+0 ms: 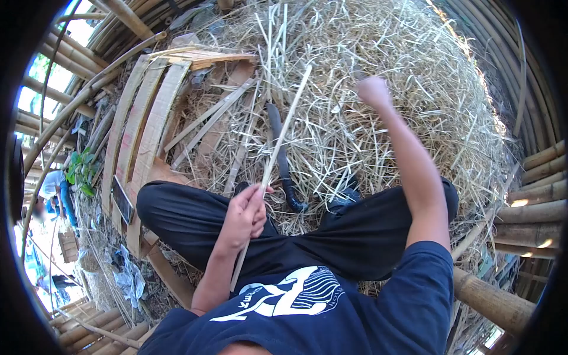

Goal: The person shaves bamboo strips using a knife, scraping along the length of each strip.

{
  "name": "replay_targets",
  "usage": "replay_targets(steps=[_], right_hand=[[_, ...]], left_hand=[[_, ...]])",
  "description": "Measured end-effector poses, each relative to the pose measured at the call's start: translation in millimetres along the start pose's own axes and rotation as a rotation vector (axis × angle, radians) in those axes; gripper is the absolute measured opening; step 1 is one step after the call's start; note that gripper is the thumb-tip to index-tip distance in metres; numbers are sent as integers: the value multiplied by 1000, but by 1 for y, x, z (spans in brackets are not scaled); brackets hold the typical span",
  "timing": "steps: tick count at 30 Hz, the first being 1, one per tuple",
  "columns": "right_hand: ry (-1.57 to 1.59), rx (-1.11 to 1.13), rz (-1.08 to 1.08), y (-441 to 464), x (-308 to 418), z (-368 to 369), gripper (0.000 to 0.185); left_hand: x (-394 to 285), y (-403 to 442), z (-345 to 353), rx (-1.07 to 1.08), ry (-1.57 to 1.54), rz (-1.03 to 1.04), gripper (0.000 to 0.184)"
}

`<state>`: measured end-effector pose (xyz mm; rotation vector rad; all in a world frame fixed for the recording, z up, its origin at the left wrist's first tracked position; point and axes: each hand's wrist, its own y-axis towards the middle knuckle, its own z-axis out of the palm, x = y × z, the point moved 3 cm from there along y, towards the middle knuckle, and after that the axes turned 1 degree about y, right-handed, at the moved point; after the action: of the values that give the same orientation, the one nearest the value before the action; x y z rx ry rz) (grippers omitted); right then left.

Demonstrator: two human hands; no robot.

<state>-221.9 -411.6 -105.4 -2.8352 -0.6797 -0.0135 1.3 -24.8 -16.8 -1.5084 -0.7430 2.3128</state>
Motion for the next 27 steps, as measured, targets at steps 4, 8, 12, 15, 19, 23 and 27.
replay_targets(steps=[4, 8, 12, 15, 19, 23, 27], right_hand=[[407, -90, 500, -48, -1, -68, 36], [489, 66, 207, -71, 92, -66, 30], [363, 296, -76, -113, 160, -61, 26], [344, 159, -286, -126, 176, -47, 25], [340, 291, 9, -105, 146, -34, 22], [207, 126, 196, -58, 65, -22, 28], [337, 64, 339, -26, 25, 18, 34]], left_hand=[[15, 6, -3, -35, -36, 16, 25], [-6, 27, -8, -92, 78, 107, 27], [-19, 48, 2, -57, 126, 184, 26], [-21, 52, 14, 1, 171, 214, 25], [-13, 40, 18, 78, -31, 84, 24], [6, 18, 13, 76, 9, -62, 25], [4, 8, 15, 85, -59, -79, 25]])
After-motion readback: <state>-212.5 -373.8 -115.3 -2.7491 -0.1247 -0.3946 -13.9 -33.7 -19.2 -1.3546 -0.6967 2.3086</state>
